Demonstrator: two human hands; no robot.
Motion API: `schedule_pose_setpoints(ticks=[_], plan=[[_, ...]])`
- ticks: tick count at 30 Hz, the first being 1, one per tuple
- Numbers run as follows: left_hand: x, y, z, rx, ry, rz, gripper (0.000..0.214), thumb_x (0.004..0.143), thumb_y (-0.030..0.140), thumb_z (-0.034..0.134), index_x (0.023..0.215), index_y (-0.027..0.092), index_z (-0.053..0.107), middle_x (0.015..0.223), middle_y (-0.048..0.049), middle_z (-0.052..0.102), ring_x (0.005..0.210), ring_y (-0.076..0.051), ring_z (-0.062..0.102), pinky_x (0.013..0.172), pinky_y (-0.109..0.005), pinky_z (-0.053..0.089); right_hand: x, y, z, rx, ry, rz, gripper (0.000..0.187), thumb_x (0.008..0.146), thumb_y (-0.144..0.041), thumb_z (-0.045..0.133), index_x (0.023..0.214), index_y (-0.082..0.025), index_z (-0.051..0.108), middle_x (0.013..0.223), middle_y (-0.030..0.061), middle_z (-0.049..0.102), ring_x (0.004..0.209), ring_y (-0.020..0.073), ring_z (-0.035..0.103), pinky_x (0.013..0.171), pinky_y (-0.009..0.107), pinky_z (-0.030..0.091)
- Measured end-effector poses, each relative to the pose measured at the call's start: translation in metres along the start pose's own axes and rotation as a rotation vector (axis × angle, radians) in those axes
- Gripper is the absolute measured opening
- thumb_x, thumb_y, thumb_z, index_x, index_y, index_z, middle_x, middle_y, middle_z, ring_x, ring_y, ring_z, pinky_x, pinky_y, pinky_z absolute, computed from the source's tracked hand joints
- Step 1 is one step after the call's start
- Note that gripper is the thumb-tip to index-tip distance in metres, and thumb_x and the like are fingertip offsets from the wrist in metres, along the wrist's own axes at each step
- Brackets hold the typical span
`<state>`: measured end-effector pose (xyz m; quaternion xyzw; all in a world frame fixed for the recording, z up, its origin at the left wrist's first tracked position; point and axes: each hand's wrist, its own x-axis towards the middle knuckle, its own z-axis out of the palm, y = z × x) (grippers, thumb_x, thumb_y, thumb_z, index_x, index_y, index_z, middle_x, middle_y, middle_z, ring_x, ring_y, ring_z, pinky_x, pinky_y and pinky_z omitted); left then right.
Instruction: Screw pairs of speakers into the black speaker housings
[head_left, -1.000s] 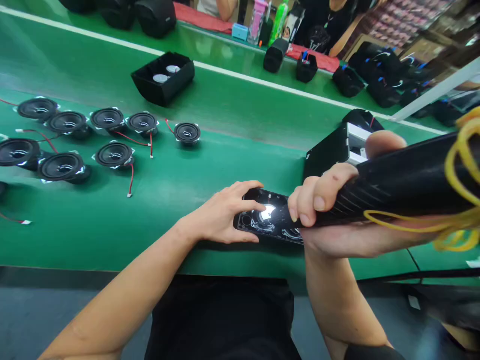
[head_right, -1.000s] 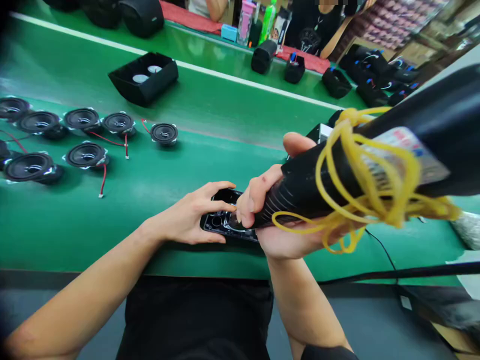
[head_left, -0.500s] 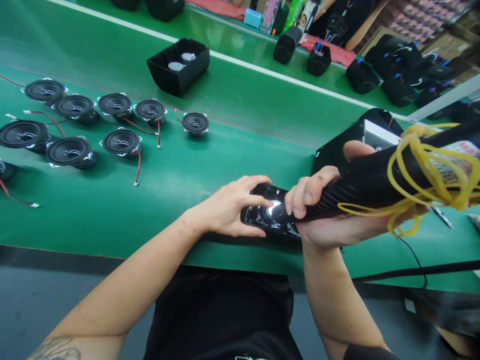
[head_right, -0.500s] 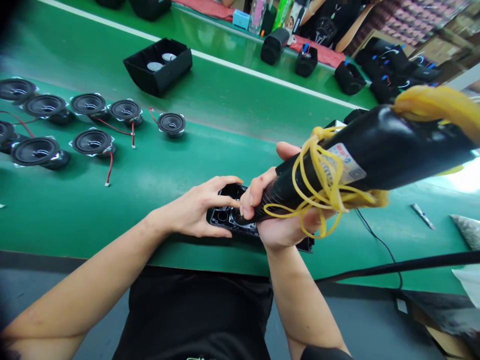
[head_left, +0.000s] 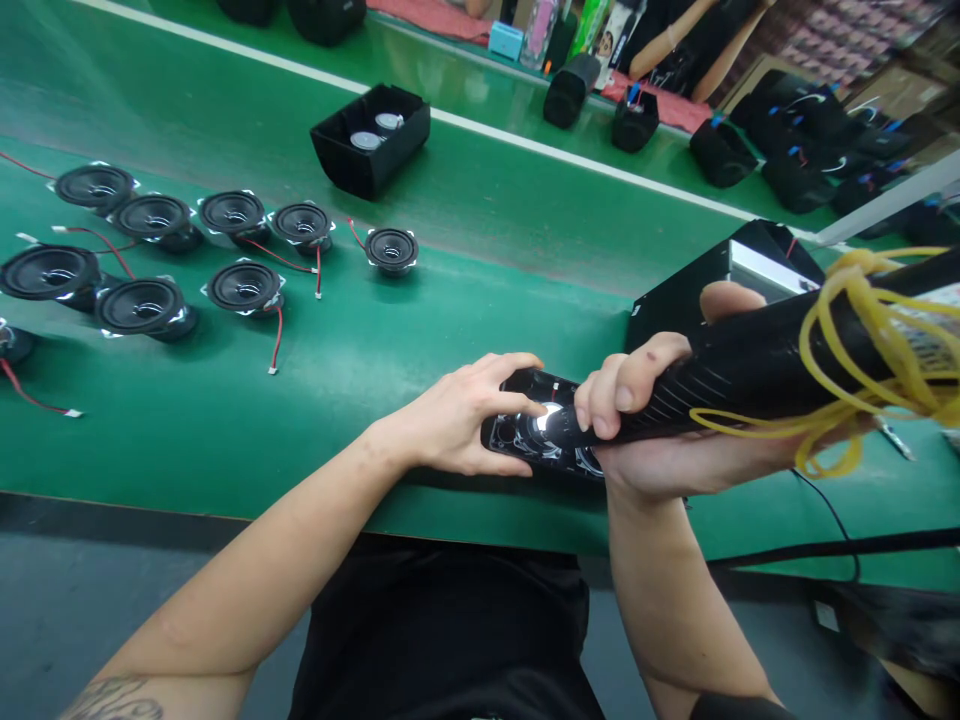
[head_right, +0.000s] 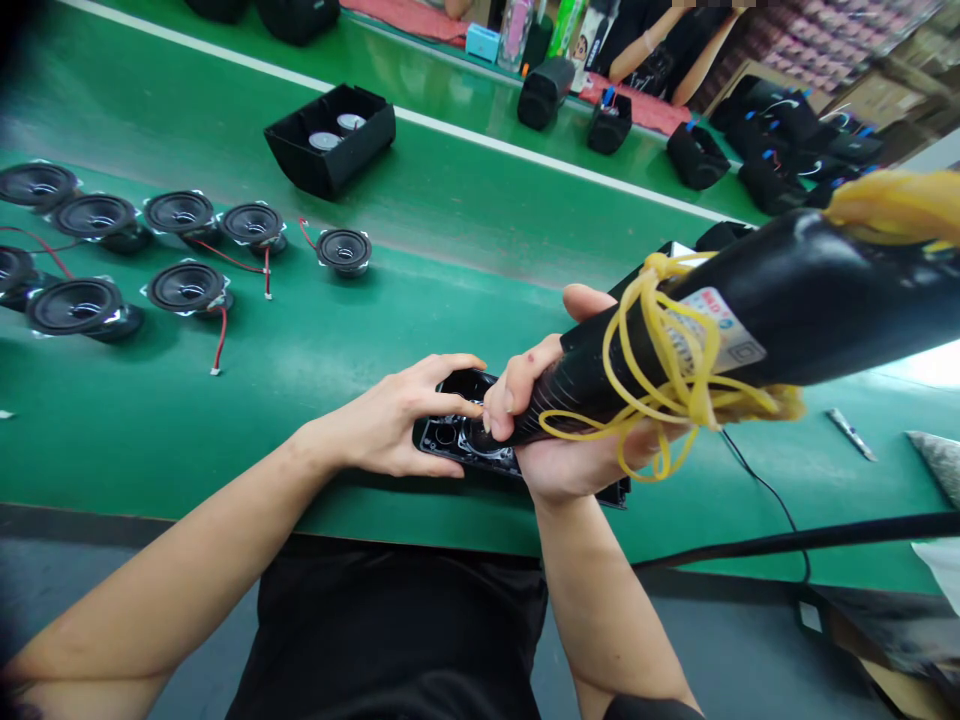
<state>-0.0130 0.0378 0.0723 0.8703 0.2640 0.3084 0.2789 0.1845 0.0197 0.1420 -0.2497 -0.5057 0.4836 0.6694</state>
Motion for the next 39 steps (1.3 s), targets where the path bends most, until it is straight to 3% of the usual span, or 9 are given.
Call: schedule_pose_setpoints(ticks=[4,7,10,15,20,27,33,36,39], plan=[[0.001,0.001,0.000,-0.008,0.002,0.002,0.054,0.087,0.055,0.090,0.132,0.028,0.077,0.165,-0.0174,0.053,0.148,-0.041,0.057,0.120,-0.063,0.054,0.000,-0.002,0.001,0.007,0.008,0.002,0.065,0.082,-0.084,0.082,0.075,-0.020,0.071,0.067,-0.0056,0.055,0.043,0.0087,0.050,0.039,0.026,0.044],[0.001,0.001,0.000,-0.013,-0.001,0.002,0.054,0.087,0.055,0.090,0.131,0.026,0.078,0.165,-0.0186,0.053,0.148,-0.041,0.057,0.120,-0.064,0.053,0.003,-0.006,0.005,0.062,0.009,0.017,0.055,0.078,-0.078,0.091,0.098,-0.027,0.080,0.065,-0.0064,0.062,0.041,0.0103,0.051,0.038,0.025,0.045],[-0.002,-0.002,0.001,-0.015,-0.009,-0.008,0.057,0.087,0.058,0.089,0.133,0.027,0.077,0.167,-0.0195,0.051,0.152,-0.041,0.054,0.124,-0.065,0.050,0.006,-0.008,0.008,0.094,0.031,0.053,0.066,0.069,-0.076,0.097,0.118,-0.034,0.081,0.062,-0.0077,0.065,0.038,0.0124,0.050,0.036,0.025,0.043],[-0.006,-0.004,-0.002,-0.062,-0.009,-0.020,0.073,0.082,0.070,0.089,0.142,0.030,0.075,0.179,-0.0191,0.036,0.165,-0.048,0.033,0.129,-0.074,0.038,0.010,-0.018,0.009,0.064,0.071,-0.015,0.053,0.076,-0.072,0.093,0.113,-0.036,0.083,0.059,-0.0093,0.061,0.034,0.0117,0.043,0.032,0.024,0.041],[-0.001,0.008,-0.004,-0.070,0.104,-0.041,0.039,0.098,0.051,0.080,0.129,0.029,0.081,0.175,-0.0144,0.046,0.164,-0.042,0.036,0.132,-0.072,0.035,0.016,-0.039,0.011,0.076,0.106,0.178,0.047,0.084,-0.067,0.086,0.121,-0.039,0.076,0.070,-0.0051,0.061,0.047,0.0192,0.062,0.038,0.028,0.051],[0.005,0.016,0.004,-0.009,0.166,-0.042,0.017,0.100,0.036,0.079,0.114,0.030,0.085,0.169,-0.0092,0.055,0.160,-0.038,0.039,0.127,-0.071,0.037,0.028,-0.040,0.001,0.373,0.137,0.305,0.042,0.086,-0.065,0.082,0.120,-0.043,0.077,0.076,-0.0018,0.063,0.061,0.0265,0.074,0.045,0.034,0.058],[0.006,0.017,0.005,0.009,0.178,-0.013,0.009,0.101,0.035,0.077,0.103,0.030,0.085,0.166,-0.0064,0.060,0.158,-0.036,0.043,0.127,-0.067,0.037,0.040,-0.042,-0.039,0.394,0.085,0.055,0.034,0.090,-0.060,0.079,0.116,-0.039,0.081,0.061,-0.0054,0.054,0.043,0.0222,0.063,0.040,0.034,0.054],[0.006,0.018,0.005,0.014,0.181,-0.012,0.007,0.100,0.031,0.079,0.097,0.028,0.084,0.164,-0.0070,0.061,0.157,-0.036,0.045,0.126,-0.066,0.038,0.035,-0.048,-0.037,0.209,0.036,-0.072,0.041,0.087,-0.050,0.087,0.123,-0.030,0.082,0.058,-0.0077,0.049,0.037,0.0150,0.050,0.036,0.029,0.050],[0.006,0.019,0.004,0.012,0.175,-0.013,0.007,0.099,0.031,0.080,0.095,0.027,0.083,0.162,-0.0073,0.063,0.155,-0.036,0.046,0.126,-0.065,0.038,0.026,-0.054,-0.020,0.103,0.092,-0.009,0.046,0.079,-0.040,0.098,0.122,-0.036,0.083,0.064,-0.0085,0.056,0.042,0.0112,0.048,0.041,0.026,0.053]])
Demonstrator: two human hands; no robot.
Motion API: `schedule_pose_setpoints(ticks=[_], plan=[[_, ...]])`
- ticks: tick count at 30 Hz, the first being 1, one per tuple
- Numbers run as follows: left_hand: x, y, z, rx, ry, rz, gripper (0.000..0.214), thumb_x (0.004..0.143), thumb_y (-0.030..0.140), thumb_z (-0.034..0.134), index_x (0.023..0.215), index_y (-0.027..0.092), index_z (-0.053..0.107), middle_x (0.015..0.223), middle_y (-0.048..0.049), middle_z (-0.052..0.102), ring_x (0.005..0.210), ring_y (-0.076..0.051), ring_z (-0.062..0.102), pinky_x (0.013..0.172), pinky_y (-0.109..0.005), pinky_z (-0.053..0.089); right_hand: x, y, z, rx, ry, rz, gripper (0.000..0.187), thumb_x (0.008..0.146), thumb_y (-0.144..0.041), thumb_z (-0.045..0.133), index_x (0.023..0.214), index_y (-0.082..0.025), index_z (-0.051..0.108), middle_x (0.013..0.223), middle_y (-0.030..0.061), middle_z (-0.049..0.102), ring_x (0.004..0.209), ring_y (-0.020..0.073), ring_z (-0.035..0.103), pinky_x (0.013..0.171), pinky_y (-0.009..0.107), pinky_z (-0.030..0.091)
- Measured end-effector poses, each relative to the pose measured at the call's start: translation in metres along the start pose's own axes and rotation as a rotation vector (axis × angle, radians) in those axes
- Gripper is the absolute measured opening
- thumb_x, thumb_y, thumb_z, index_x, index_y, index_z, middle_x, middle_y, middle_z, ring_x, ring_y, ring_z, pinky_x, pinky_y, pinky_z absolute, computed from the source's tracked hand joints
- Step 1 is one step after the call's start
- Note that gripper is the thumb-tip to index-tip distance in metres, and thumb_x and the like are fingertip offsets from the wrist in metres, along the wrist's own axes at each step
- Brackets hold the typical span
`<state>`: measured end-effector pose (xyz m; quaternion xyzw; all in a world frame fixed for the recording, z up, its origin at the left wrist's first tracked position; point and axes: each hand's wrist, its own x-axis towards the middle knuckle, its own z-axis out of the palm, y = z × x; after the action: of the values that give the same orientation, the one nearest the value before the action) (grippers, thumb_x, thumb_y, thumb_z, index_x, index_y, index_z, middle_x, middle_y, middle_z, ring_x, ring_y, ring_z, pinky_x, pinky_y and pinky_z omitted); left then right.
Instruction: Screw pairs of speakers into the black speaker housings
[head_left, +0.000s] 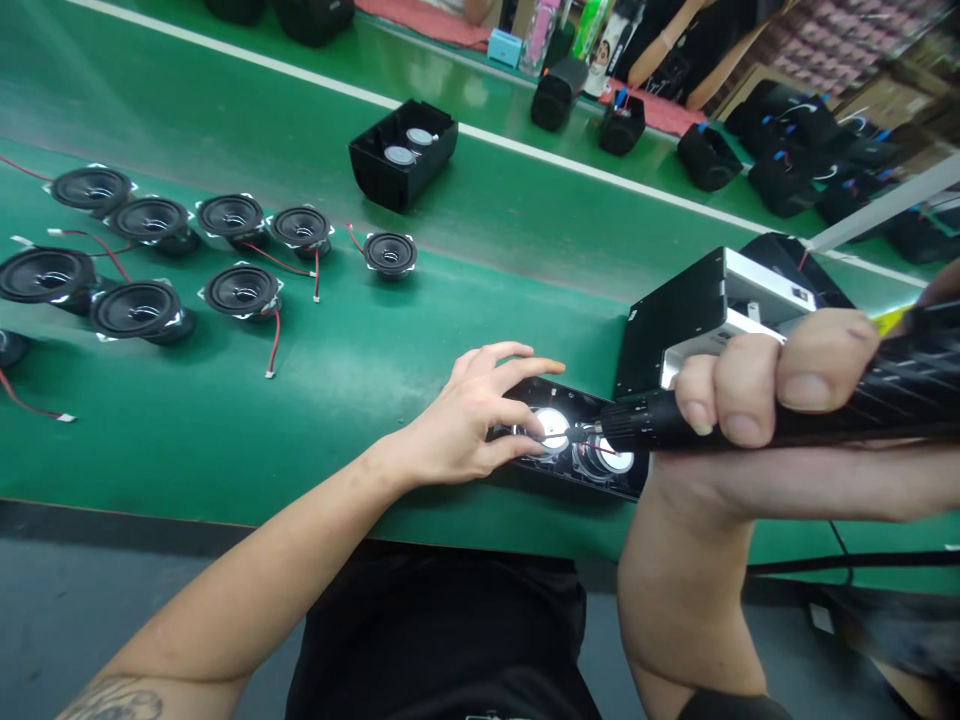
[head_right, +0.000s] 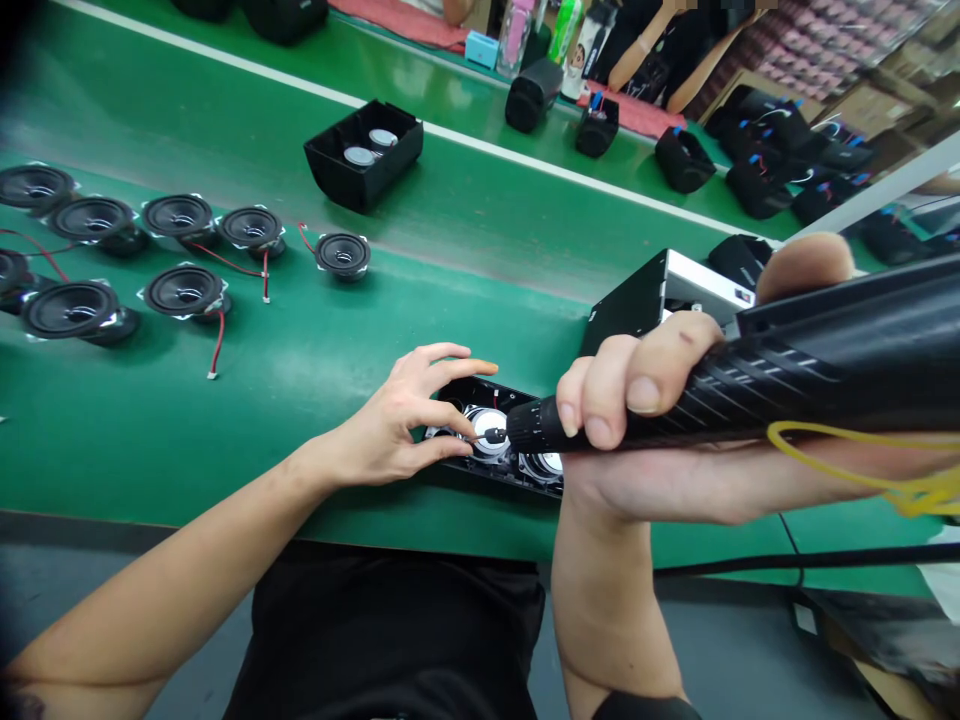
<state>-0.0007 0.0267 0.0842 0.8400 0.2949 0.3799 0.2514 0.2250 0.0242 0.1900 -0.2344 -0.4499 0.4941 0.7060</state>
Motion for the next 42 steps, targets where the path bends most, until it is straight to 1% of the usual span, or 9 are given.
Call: schedule_pose_setpoints(ticks=[13,16,19,22,25,31,34,40,42], plan=[[-0.002,-0.002,0.001,0.001,-0.033,0.002,0.011,0.099,0.037,0.080,0.098,0.026,0.083,0.157,-0.0083,0.067,0.155,-0.037,0.048,0.129,-0.067,0.036,-0.003,0.004,0.019,-0.064,-0.133,-0.029,0.030,0.083,-0.048,0.098,0.108,-0.036,0.086,0.060,-0.0094,0.065,0.035,0.0093,0.045,0.035,0.024,0.046],[-0.002,-0.001,-0.003,-0.012,-0.066,0.006,0.040,0.094,0.054,0.084,0.120,0.025,0.080,0.161,-0.0143,0.063,0.157,-0.040,0.046,0.129,-0.068,0.038,-0.006,0.007,0.013,-0.004,-0.120,0.009,0.037,0.085,-0.052,0.096,0.115,-0.034,0.085,0.061,-0.0070,0.065,0.037,0.0106,0.047,0.036,0.025,0.048],[-0.004,-0.001,-0.008,-0.033,-0.135,-0.004,0.076,0.084,0.071,0.087,0.141,0.023,0.072,0.171,-0.0220,0.049,0.162,-0.047,0.037,0.129,-0.075,0.036,-0.009,0.011,0.006,0.009,-0.121,0.034,0.040,0.085,-0.054,0.096,0.118,-0.034,0.084,0.062,-0.0055,0.066,0.039,0.0126,0.051,0.036,0.027,0.051],[-0.007,-0.004,-0.011,-0.006,-0.189,-0.023,0.087,0.078,0.074,0.089,0.148,0.027,0.068,0.180,-0.0232,0.033,0.166,-0.053,0.026,0.128,-0.083,0.031,-0.013,0.016,0.005,-0.028,-0.121,0.038,0.039,0.084,-0.058,0.095,0.115,-0.036,0.086,0.060,-0.0064,0.065,0.038,0.0121,0.050,0.036,0.026,0.049],[-0.010,-0.009,-0.011,0.062,-0.225,-0.013,0.085,0.079,0.072,0.090,0.150,0.031,0.067,0.181,-0.0228,0.030,0.167,-0.052,0.026,0.126,-0.084,0.035,-0.018,0.025,0.008,-0.052,-0.109,0.043,0.045,0.078,-0.056,0.100,0.117,-0.039,0.085,0.062,-0.0070,0.066,0.037,0.0131,0.049,0.036,0.028,0.048],[-0.008,-0.010,-0.010,0.086,-0.249,-0.007,0.072,0.084,0.048,0.095,0.148,0.029,0.069,0.176,-0.0218,0.039,0.161,-0.044,0.042,0.125,-0.071,0.045,-0.020,0.034,0.024,-0.138,-0.091,0.050,0.038,0.082,-0.071,0.090,0.105,-0.041,0.086,0.056,-0.0084,0.062,0.033,0.0139,0.046,0.030,0.029,0.040],[-0.006,-0.008,-0.009,0.080,-0.252,-0.017,0.069,0.085,0.046,0.094,0.147,0.028,0.070,0.175,-0.0220,0.039,0.160,-0.044,0.043,0.125,-0.069,0.045,-0.019,0.034,0.026,-0.144,-0.106,0.040,0.037,0.081,-0.069,0.092,0.103,-0.041,0.086,0.055,-0.0090,0.062,0.032,0.0128,0.045,0.029,0.027,0.038],[-0.006,-0.008,-0.010,0.077,-0.244,0.000,0.065,0.085,0.045,0.094,0.143,0.024,0.073,0.173,-0.0233,0.042,0.158,-0.044,0.045,0.125,-0.067,0.046,-0.025,0.044,0.012,-0.013,-0.101,0.063,0.053,0.084,-0.073,0.088,0.122,-0.035,0.081,0.063,-0.0059,0.065,0.039,0.0148,0.049,0.034,0.029,0.041],[-0.006,-0.008,-0.011,0.071,-0.237,0.002,0.064,0.085,0.045,0.094,0.141,0.024,0.074,0.172,-0.0230,0.043,0.157,-0.045,0.046,0.124,-0.067,0.047,-0.027,0.047,0.012,-0.020,-0.107,0.046,0.060,0.078,-0.068,0.096,0.124,-0.034,0.080,0.064,-0.0060,0.065,0.039,0.0147,0.048,0.034,0.029,0.041]])
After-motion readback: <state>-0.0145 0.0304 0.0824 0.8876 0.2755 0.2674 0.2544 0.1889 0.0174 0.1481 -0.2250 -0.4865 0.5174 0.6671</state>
